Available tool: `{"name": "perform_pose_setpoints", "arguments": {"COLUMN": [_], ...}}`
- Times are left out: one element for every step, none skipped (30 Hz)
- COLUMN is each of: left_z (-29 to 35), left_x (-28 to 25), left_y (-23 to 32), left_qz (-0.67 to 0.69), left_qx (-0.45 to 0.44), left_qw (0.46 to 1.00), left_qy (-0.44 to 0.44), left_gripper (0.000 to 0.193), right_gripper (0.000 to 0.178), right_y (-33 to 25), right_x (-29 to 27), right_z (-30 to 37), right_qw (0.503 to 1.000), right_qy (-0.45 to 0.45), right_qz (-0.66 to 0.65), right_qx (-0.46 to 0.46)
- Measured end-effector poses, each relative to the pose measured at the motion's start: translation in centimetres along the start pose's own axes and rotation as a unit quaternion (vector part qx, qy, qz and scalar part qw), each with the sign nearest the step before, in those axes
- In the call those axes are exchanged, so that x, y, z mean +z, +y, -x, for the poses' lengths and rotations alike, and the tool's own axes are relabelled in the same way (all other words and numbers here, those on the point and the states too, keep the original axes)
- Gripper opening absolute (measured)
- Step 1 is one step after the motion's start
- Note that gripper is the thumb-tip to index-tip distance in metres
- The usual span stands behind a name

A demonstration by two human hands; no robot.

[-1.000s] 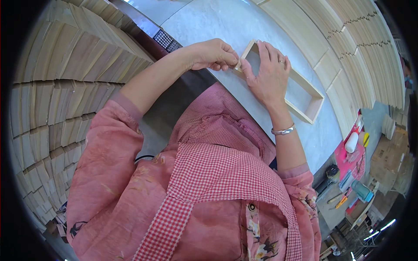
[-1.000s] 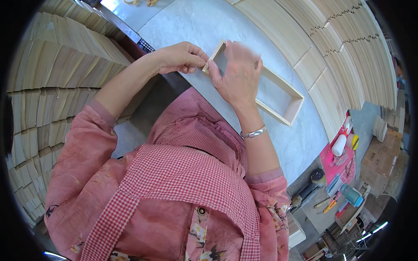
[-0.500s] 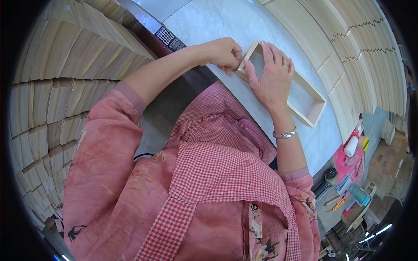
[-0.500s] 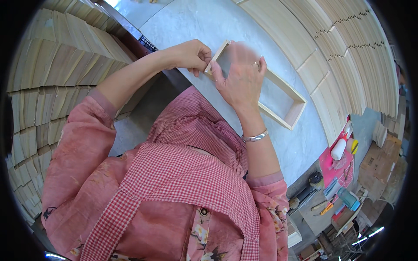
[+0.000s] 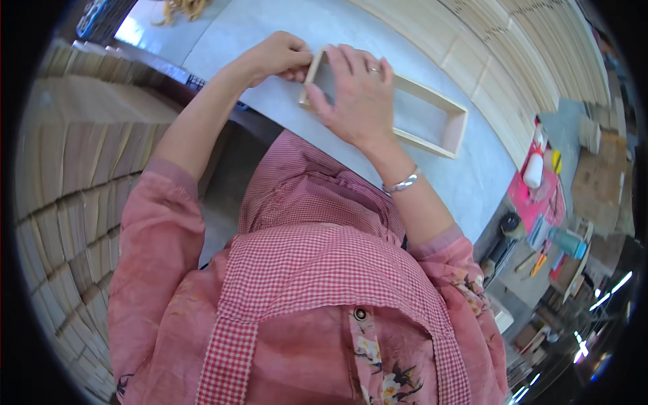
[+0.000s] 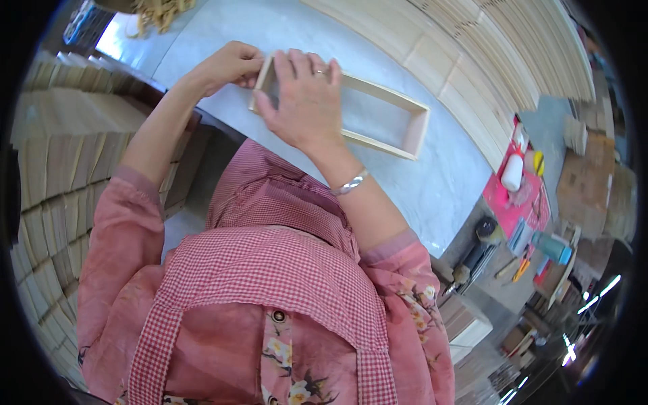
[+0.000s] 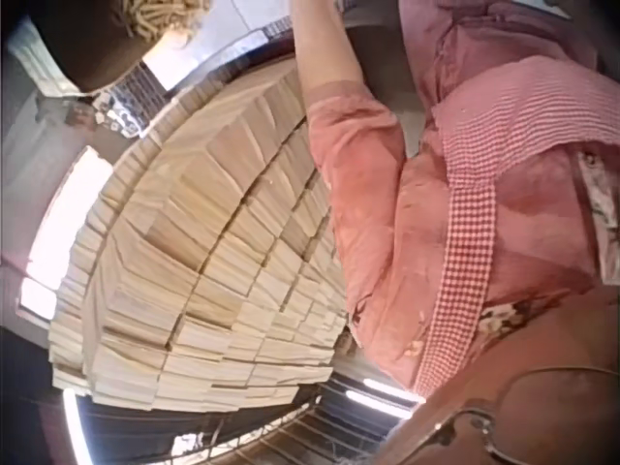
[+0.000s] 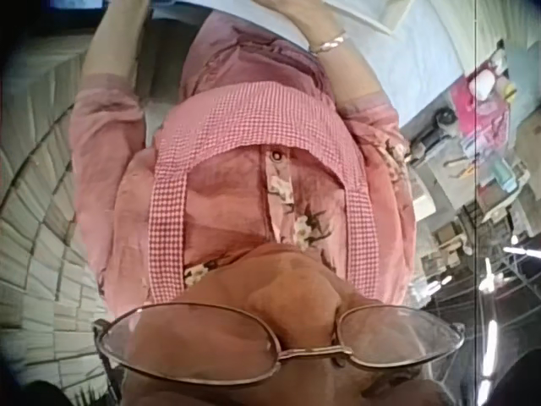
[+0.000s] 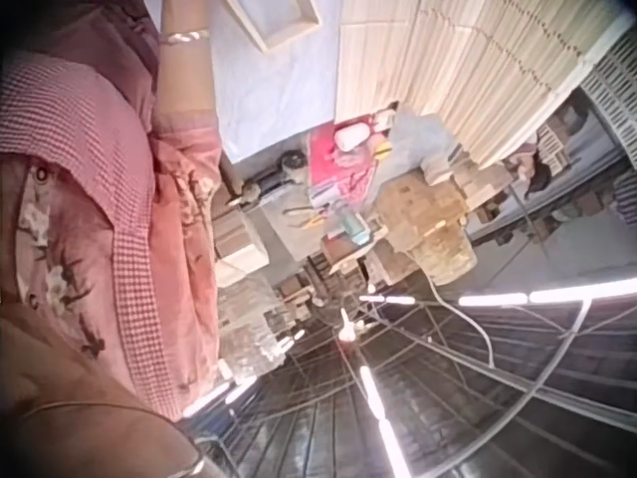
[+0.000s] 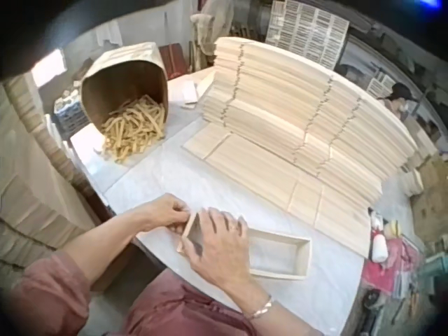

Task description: Assemble small wooden boxes using wood glue and a pneumatic stapler.

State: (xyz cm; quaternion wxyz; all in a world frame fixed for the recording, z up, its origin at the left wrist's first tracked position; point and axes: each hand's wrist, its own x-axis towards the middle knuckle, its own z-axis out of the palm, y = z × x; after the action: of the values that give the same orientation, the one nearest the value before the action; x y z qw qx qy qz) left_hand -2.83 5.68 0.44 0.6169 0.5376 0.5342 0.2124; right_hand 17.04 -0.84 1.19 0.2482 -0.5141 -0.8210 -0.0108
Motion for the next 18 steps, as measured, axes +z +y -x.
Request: {"name": "perform_pose_setpoints", "arguments": {"left_z": [-0.4, -0.7, -1.1, -1.4, -1.5, -1.5, -1.5, -1.4, -0.7, 0.4, 1.6, 3.0, 4.6, 6.2, 7.4, 8.4, 8.6, 8.7], "left_x": [0.1, 0.2, 0.3, 0.3, 0.3, 0.2, -0.1, -0.2, 0.3, 1.4, 2.4, 3.2, 3.9, 4.3, 4.5, 4.6, 4.7, 4.6], "left_y": [0.2, 0.3, 0.4, 0.5, 0.6, 0.6, 0.2, -0.1, 0.3, 0.8, 1.3, 1.7, 1.6, 1.0, 0.1, -0.4, -0.6, -0.9], "left_qz": [-0.009, -0.013, -0.034, -0.055, -0.077, -0.099, -0.081, -0.064, -0.071, -0.043, -0.014, 0.011, 0.040, 0.038, 0.066, 0.093, 0.091, 0.105], "left_qx": [-0.005, -0.002, -0.012, -0.021, -0.030, -0.039, -0.029, -0.020, -0.012, -0.004, 0.005, 0.015, 0.019, 0.019, 0.027, 0.034, 0.033, 0.035], "left_qw": [1.000, 1.000, 0.999, 0.998, 0.996, 0.994, 0.996, 0.998, 0.997, 0.997, 0.994, 0.992, 0.989, 0.989, 0.989, 0.987, 0.987, 0.987], "left_qy": [0.015, 0.006, 0.008, 0.012, 0.018, 0.026, 0.014, 0.003, 0.006, 0.057, 0.107, 0.121, 0.139, 0.142, 0.131, 0.124, 0.127, 0.113], "left_gripper": [0.021, 0.021, 0.021, 0.021, 0.021, 0.021, 0.021, 0.020, 0.020, 0.015, 0.018, 0.021, 0.026, 0.026, 0.030, 0.035, 0.035, 0.035], "right_gripper": [0.060, 0.060, 0.059, 0.057, 0.056, 0.055, 0.055, 0.054, 0.053, 0.052, 0.051, 0.046, 0.040, 0.038, 0.037, 0.033, 0.029, 0.027], "right_y": [0.2, 0.1, 0.0, -0.1, -0.2, -0.2, 0.0, 0.2, 0.6, 1.3, 2.1, 2.9, 4.1, 5.6, 7.4, 9.2, 10.1, 10.8], "right_x": [-0.1, -0.1, -0.3, -0.4, -0.6, -0.9, -1.0, -0.8, -0.6, -0.6, -0.8, -2.9, -4.5, -5.9, -7.3, -8.6, -10.2, -11.1], "right_z": [0.0, 0.0, 0.0, 0.0, -0.1, -0.1, 0.1, 0.6, 1.0, 1.0, 1.0, 1.8, 3.0, 4.7, 6.6, 8.6, 10.3, 11.6], "right_qw": [1.000, 1.000, 1.000, 1.000, 1.000, 1.000, 1.000, 0.997, 0.992, 0.984, 0.974, 0.968, 0.962, 0.959, 0.954, 0.948, 0.933, 0.908], "right_qy": [0.000, 0.002, -0.001, -0.003, -0.004, -0.005, 0.001, 0.024, 0.050, 0.079, 0.108, 0.139, 0.171, 0.193, 0.215, 0.217, 0.173, 0.129], "right_qz": [-0.012, -0.006, -0.008, -0.010, -0.014, -0.019, -0.017, -0.065, -0.114, -0.156, -0.197, -0.201, -0.196, -0.165, -0.134, -0.102, -0.139, -0.178], "right_qx": [0.000, 0.008, 0.010, 0.011, 0.010, 0.008, 0.009, 0.014, 0.017, 0.023, 0.027, 0.052, 0.082, 0.122, 0.162, 0.208, 0.285, 0.357]}}
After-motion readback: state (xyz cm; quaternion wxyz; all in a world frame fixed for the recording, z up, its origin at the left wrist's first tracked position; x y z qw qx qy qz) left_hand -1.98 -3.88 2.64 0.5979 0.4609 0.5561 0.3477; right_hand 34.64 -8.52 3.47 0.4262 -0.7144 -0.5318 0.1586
